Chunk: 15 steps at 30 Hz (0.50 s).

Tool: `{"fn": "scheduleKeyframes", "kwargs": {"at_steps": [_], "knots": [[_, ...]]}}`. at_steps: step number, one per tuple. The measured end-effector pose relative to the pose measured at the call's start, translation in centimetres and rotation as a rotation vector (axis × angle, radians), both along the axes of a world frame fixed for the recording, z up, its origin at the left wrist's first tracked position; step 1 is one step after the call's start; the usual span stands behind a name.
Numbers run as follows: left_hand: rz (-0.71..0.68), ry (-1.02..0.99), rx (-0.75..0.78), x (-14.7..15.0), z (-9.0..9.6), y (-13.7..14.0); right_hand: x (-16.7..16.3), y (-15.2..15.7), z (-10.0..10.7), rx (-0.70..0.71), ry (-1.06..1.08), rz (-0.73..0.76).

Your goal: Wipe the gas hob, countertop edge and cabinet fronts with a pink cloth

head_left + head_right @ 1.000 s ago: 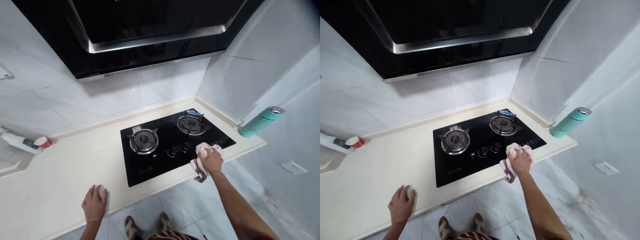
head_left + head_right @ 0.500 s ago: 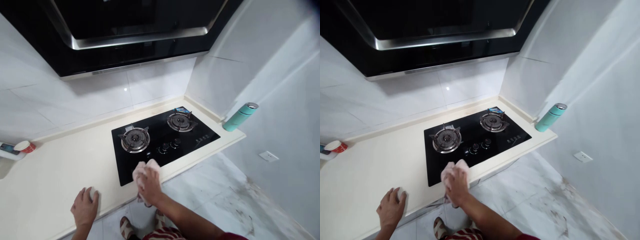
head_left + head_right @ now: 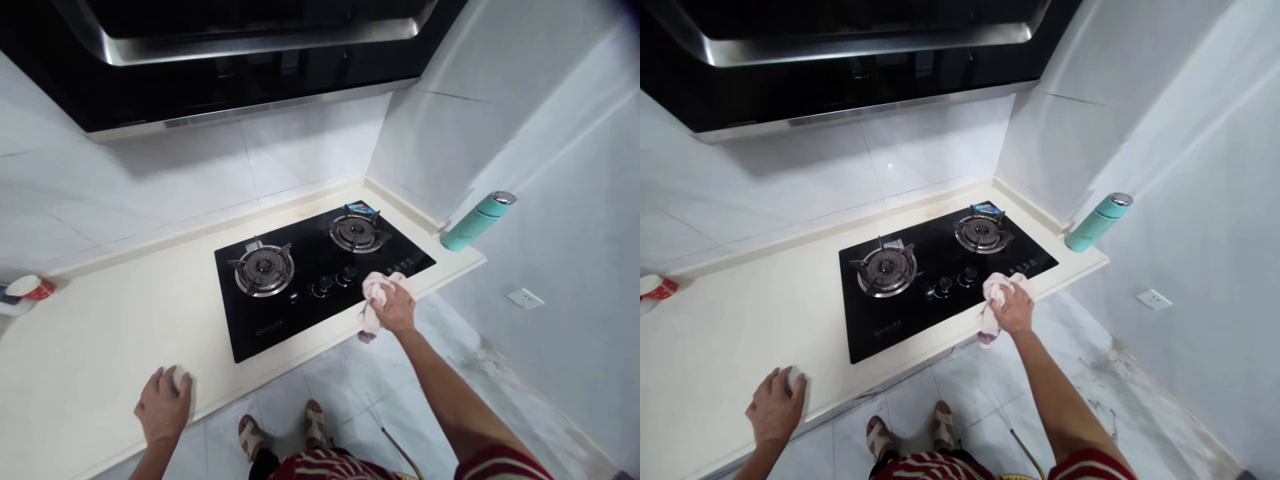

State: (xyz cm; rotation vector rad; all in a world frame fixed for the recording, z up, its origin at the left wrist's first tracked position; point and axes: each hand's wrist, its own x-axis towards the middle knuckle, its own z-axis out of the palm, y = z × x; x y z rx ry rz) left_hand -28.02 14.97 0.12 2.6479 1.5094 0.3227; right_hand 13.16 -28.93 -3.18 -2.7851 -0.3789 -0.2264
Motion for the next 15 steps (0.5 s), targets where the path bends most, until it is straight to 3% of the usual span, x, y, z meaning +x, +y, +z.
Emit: {"fn": "scheduleKeyframes", "kwargs": {"at_steps": [3,6,12,15], "knots": [[-0.011,0.003,0.016,-0.1,-0.2,-0.2,0.8,0.0,-0.1,-0.016,-0.008,-0.152],[-0.018,0.001,0.03,-0.3,-0.4,-0.4,-3.5,3.0,-0.8,-0.014,-0.096,-0.14],[-0.023,0.009,0.022,-0.5,-0.6,-0.8,-18.5,12.9,-0.8,0.026,-0.03,0.428],[-0.032,-0.01,0.015,-0.7,-0.6,-0.9,-24.0,17.9,-0.2,0.064,0.009,0.712]]}}
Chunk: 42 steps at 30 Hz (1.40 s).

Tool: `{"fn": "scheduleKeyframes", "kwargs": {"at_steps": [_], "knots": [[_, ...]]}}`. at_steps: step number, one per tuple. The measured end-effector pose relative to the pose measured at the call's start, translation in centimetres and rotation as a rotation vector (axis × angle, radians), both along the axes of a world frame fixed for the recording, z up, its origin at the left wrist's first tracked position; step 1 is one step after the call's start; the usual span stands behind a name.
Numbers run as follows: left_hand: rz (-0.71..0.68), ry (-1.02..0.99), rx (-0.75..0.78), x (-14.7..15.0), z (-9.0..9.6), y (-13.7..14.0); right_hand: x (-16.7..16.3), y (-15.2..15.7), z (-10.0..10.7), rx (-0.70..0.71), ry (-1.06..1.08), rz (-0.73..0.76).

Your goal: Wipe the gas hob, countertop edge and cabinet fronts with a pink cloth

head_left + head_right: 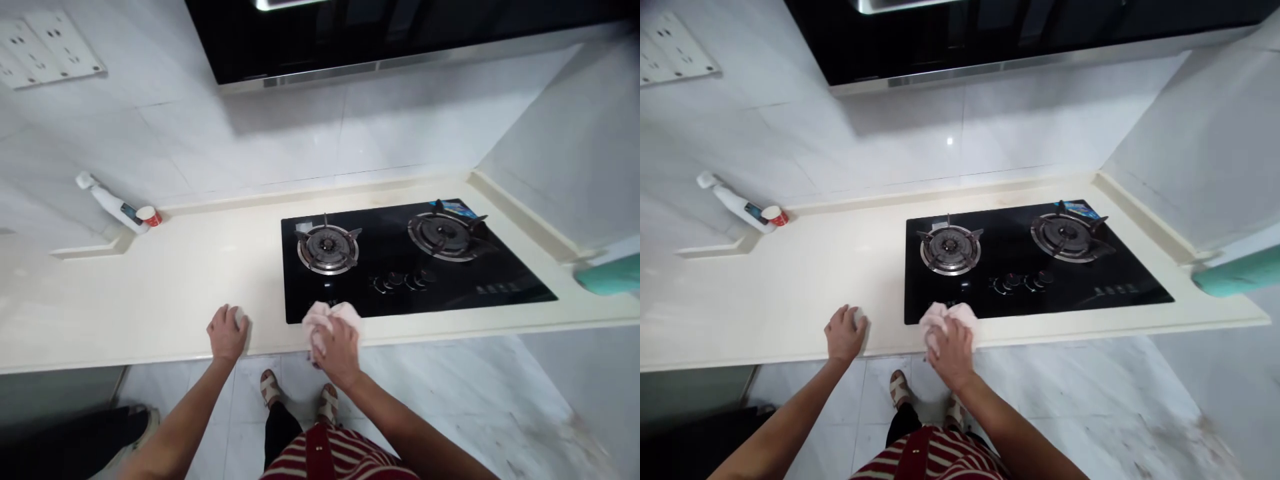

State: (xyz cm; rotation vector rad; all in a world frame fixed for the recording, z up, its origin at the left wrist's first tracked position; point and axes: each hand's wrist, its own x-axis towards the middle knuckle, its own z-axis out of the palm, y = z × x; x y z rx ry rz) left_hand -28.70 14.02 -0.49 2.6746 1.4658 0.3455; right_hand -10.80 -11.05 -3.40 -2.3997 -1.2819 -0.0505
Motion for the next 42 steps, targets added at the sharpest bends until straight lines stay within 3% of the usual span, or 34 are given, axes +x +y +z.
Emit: {"fn": "scheduleKeyframes", "kwargs": {"at_steps": [4,7,10,14,16,18,21,24,29,32,34,37,42], "knots": [[-0.004,-0.025,0.003,-0.3,-0.1,-0.2,-3.7,4.0,0.0,0.047,-0.002,0.337],[-0.013,-0.035,0.016,-0.4,-0.3,-0.2,-4.3,5.2,-0.1,0.091,0.067,0.455],[-0.021,-0.041,0.018,-0.5,-0.4,-0.2,-3.7,6.3,1.1,0.242,0.215,0.384],[-0.017,-0.056,0.006,-0.6,-0.4,-0.3,-2.0,9.4,5.2,0.479,0.343,0.302],[-0.018,-0.06,-0.006,-0.7,-0.3,-0.5,-1.2,11.1,7.1,0.511,0.328,0.307],[-0.017,-0.066,-0.017,-0.9,-0.3,-0.6,-0.5,12.4,7.9,0.454,0.31,0.34],[-0.026,-0.097,-0.009,-1.2,-0.5,-0.7,0.9,12.5,6.5,0.279,0.347,0.396],[-0.042,-0.135,0.007,-1.5,-1.0,-0.7,3.1,11.0,3.1,0.25,0.362,0.286],[-0.052,-0.211,-0.024,-1.9,-1.3,-1.1,5.9,8.9,-1.8,0.209,0.031,0.104],[-0.04,-0.301,-0.093,-2.3,-0.7,-1.4,5.8,8.8,-3.0,0.139,-0.135,0.105],[0.069,-0.375,-0.16,-2.0,0.2,-1.1,5.5,8.9,-3.4,0.125,-0.18,0.102],[0.234,-0.436,-0.212,0.4,2.3,0.1,5.4,9.0,-3.8,0.123,-0.196,0.098],[0.122,-0.43,-0.188,8.3,4.7,-0.2,5.8,8.5,-3.9,0.15,-0.194,0.094]]}}
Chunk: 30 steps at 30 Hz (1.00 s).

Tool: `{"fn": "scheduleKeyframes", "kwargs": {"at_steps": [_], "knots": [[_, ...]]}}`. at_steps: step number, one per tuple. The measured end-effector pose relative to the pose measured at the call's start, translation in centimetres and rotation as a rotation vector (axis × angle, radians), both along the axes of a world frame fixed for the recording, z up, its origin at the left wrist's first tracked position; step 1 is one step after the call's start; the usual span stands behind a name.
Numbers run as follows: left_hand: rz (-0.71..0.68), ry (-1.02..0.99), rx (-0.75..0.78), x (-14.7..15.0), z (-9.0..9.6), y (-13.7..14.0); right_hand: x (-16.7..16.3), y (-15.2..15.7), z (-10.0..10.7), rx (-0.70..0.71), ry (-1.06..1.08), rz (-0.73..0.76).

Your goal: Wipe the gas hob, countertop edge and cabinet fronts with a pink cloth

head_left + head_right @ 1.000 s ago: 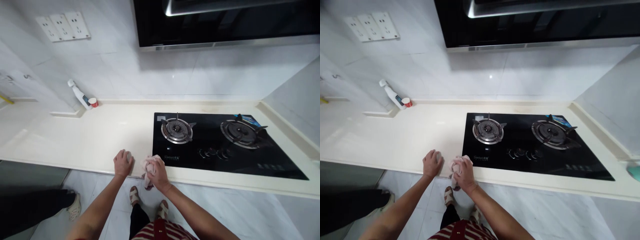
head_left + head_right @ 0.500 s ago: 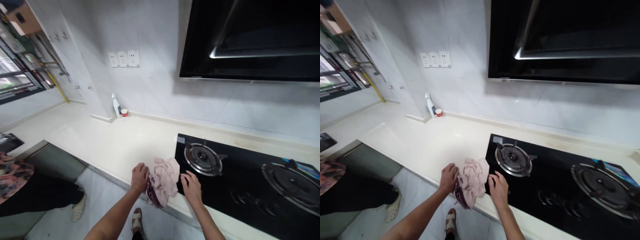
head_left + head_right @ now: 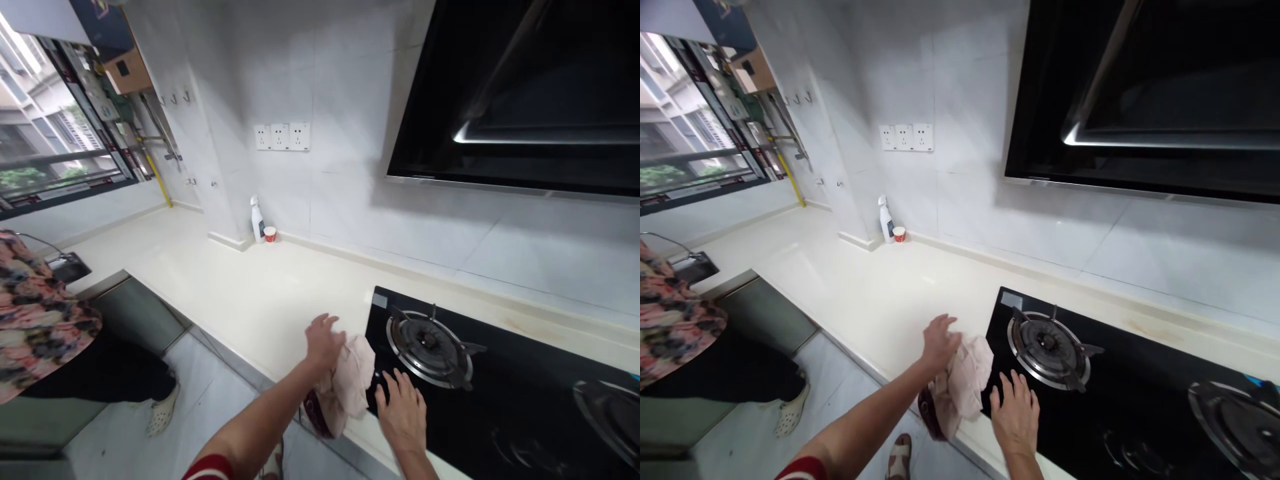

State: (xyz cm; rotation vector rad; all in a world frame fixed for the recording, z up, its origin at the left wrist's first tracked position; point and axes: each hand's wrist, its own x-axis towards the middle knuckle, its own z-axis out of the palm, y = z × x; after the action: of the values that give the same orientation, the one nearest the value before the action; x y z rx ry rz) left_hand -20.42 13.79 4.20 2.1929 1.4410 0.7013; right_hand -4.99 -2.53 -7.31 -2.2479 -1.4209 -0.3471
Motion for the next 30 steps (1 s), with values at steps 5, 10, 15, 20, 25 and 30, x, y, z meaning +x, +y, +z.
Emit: {"fn": "scheduleKeyframes", "kwargs": {"at_steps": [5,10,15,20,25,30], "knots": [[-0.255,0.243,0.08,2.4,-2.2,-5.5,0.1,-0.4,0.2,0.018,-0.01,0.021],[-0.36,0.295,0.159,-2.7,-4.3,-10.3,0.1,-0.4,0.4,0.03,-0.032,0.021],[-0.525,0.321,0.309,-8.0,-4.4,-10.3,0.2,-0.6,0.3,0.037,-0.019,0.034],[-0.398,0.335,0.281,-14.1,-3.5,-4.2,0.2,-0.7,0.4,0.037,0.01,0.032],[0.087,0.445,0.063,-20.7,-1.2,2.6,-0.1,-0.7,1.1,0.032,0.015,0.03],[0.773,0.175,-0.17,-22.7,-0.2,5.2,-0.1,-0.6,1.3,0.043,0.012,0.033]]}}
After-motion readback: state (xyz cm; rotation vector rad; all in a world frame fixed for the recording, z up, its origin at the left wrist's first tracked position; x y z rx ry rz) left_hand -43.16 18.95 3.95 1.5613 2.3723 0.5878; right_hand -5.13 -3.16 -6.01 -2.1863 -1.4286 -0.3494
